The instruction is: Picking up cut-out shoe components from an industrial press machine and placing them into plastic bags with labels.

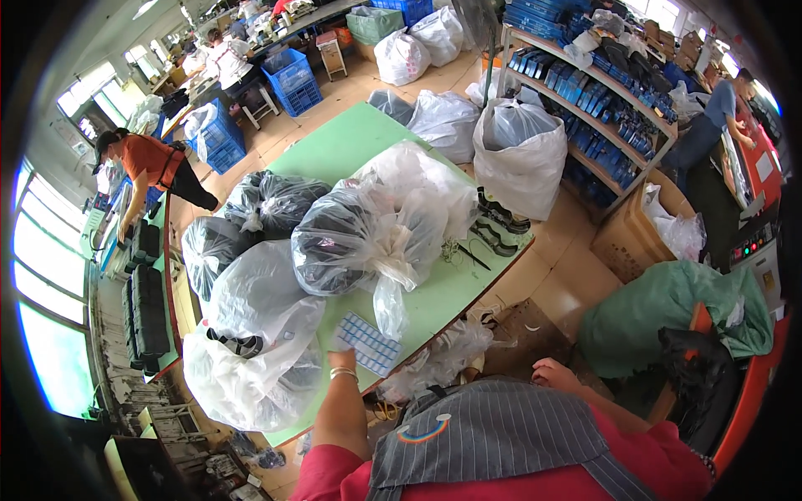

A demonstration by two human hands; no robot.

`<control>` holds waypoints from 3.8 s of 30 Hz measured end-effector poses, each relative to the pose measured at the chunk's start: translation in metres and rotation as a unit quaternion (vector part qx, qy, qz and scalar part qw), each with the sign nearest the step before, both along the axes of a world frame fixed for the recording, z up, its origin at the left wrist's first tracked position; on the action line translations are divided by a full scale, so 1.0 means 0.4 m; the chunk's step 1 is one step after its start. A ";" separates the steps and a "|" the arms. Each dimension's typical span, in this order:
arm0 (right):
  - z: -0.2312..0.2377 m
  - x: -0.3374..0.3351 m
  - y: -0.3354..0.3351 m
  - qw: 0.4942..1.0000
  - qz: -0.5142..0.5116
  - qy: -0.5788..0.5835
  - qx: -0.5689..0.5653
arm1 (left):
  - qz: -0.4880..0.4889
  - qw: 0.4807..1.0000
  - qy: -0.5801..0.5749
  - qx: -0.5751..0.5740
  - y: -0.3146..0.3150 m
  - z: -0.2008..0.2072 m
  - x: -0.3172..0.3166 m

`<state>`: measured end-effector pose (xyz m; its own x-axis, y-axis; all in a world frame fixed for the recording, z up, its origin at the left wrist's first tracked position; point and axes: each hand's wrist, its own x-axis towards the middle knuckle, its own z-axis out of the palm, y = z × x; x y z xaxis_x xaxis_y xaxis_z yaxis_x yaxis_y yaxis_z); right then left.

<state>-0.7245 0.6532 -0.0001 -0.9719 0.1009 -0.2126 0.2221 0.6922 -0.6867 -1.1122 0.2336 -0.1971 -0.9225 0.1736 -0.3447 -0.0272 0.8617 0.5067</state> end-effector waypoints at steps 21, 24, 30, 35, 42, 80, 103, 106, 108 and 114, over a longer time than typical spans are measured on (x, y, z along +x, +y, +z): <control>-0.067 -0.097 0.099 0.973 -0.207 0.080 -0.063 | 0.143 0.965 0.023 0.217 0.668 0.339 -0.103; -0.079 -0.092 0.099 0.970 -0.202 0.094 -0.095 | 0.322 0.802 -0.129 0.486 0.599 0.343 -0.163; -0.061 -0.188 0.122 0.958 -0.205 0.124 -0.160 | 0.173 0.650 -0.250 0.697 0.536 0.681 -0.295; 0.100 -0.358 0.130 0.909 -0.201 0.150 -0.333 | 0.104 0.612 -0.066 0.781 0.448 0.880 -0.228; 0.549 -0.481 0.031 0.811 0.042 0.366 -0.455 | 0.017 0.543 -0.108 0.833 0.367 1.095 -0.030; 0.483 -0.533 -0.361 0.888 0.039 0.414 -0.196 | 0.012 0.507 -0.211 0.836 0.046 1.136 0.376; 0.528 -0.667 -0.618 0.849 0.344 -0.017 -0.401 | 0.183 0.529 0.366 0.744 -0.666 1.138 0.634; 0.474 -0.658 -0.593 0.884 0.264 -0.071 -0.380 | 0.412 0.554 0.434 0.579 -0.867 1.193 0.572; 0.441 -0.640 -0.573 0.899 0.219 -0.108 -0.364 | 0.302 0.632 0.347 0.623 -1.082 1.204 0.534; 0.369 -0.577 -0.510 0.923 0.141 -0.096 -0.345 | 0.595 0.526 0.372 0.481 -1.137 1.161 0.187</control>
